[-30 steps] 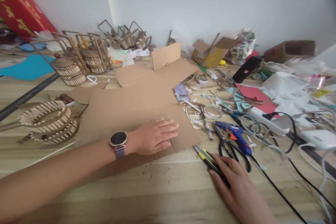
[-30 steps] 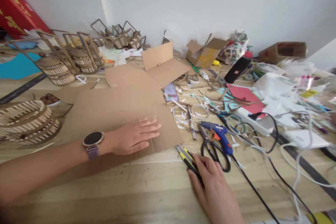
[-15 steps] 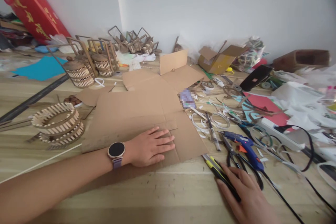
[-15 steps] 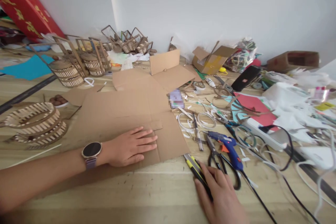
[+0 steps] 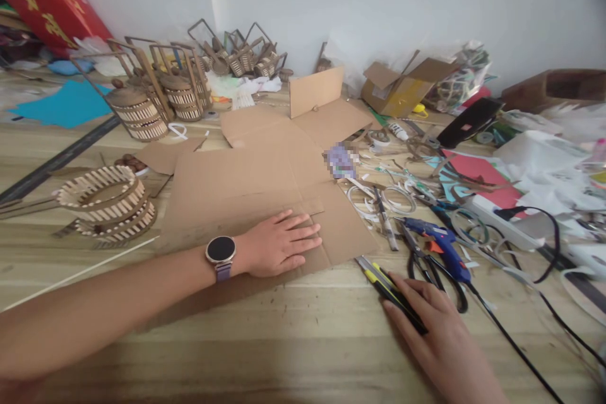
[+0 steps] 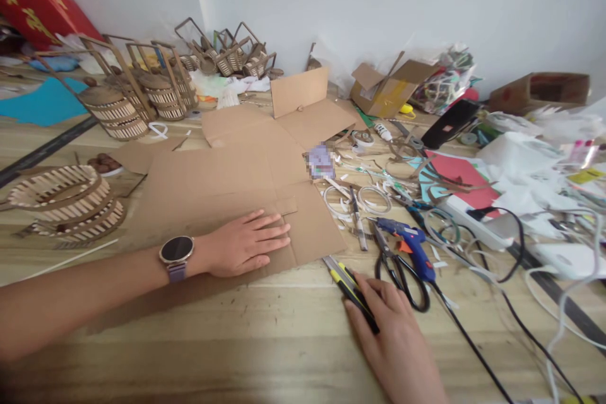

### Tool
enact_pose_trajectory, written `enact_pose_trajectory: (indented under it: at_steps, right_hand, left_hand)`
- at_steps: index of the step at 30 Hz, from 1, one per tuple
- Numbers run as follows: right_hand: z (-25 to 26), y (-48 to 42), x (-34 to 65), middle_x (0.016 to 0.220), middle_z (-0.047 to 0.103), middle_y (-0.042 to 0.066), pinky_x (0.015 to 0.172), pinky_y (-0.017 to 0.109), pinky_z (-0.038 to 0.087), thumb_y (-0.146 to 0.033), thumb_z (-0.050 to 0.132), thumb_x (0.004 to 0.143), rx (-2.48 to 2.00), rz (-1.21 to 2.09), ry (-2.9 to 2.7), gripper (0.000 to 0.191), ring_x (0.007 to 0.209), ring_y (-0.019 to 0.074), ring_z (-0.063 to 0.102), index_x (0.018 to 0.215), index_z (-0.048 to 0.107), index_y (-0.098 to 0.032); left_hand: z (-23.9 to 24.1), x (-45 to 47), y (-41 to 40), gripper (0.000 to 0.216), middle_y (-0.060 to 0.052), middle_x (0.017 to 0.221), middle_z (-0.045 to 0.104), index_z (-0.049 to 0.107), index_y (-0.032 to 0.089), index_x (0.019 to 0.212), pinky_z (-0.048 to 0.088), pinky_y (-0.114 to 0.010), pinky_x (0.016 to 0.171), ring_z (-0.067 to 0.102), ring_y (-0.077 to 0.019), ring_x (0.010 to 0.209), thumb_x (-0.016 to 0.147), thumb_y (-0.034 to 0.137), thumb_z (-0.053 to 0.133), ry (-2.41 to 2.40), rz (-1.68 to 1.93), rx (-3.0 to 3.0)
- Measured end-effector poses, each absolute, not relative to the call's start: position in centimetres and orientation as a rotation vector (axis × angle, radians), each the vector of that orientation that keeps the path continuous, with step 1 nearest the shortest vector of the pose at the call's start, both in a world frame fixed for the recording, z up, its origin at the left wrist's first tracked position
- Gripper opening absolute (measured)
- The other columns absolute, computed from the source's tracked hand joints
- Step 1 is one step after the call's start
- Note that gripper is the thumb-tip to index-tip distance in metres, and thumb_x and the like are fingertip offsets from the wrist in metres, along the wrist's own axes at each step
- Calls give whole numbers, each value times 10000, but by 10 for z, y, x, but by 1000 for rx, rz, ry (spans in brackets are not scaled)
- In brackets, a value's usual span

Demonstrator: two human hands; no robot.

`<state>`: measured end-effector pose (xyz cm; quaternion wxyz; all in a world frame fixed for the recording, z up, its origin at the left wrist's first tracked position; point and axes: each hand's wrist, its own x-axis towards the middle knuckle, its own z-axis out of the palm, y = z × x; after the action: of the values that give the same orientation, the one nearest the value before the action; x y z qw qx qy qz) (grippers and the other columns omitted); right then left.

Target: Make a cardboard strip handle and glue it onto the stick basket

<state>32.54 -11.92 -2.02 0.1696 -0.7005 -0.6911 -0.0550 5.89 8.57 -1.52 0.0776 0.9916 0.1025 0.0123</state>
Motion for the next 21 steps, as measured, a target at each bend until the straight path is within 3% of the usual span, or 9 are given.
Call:
enact_pose_trajectory:
  at_steps: [5, 21]
  right_hand:
    - [-18, -114, 334, 1031, 669, 117, 850, 384, 559, -416, 491, 931, -2032, -127, -1934, 389, 970, 256, 649, 1161, 678, -164]
    - [-25, -119, 326, 1071, 646, 129, 872, 431, 540, -399, 493, 939, -1974, -80, -1988, 387, 998, 273, 608, 1196, 649, -156]
  left_hand:
    - [-14, 71, 80, 542, -32, 1595, 273, 310, 212, 1509, 94, -484, 1199, 185, -269, 1488, 1029, 451, 236, 334, -4, 2959]
    - [-20, 71, 80, 521, -10, 1602, 252, 306, 227, 1509, 93, -453, 1204, 180, -235, 1492, 1034, 428, 229, 388, 39, 2960]
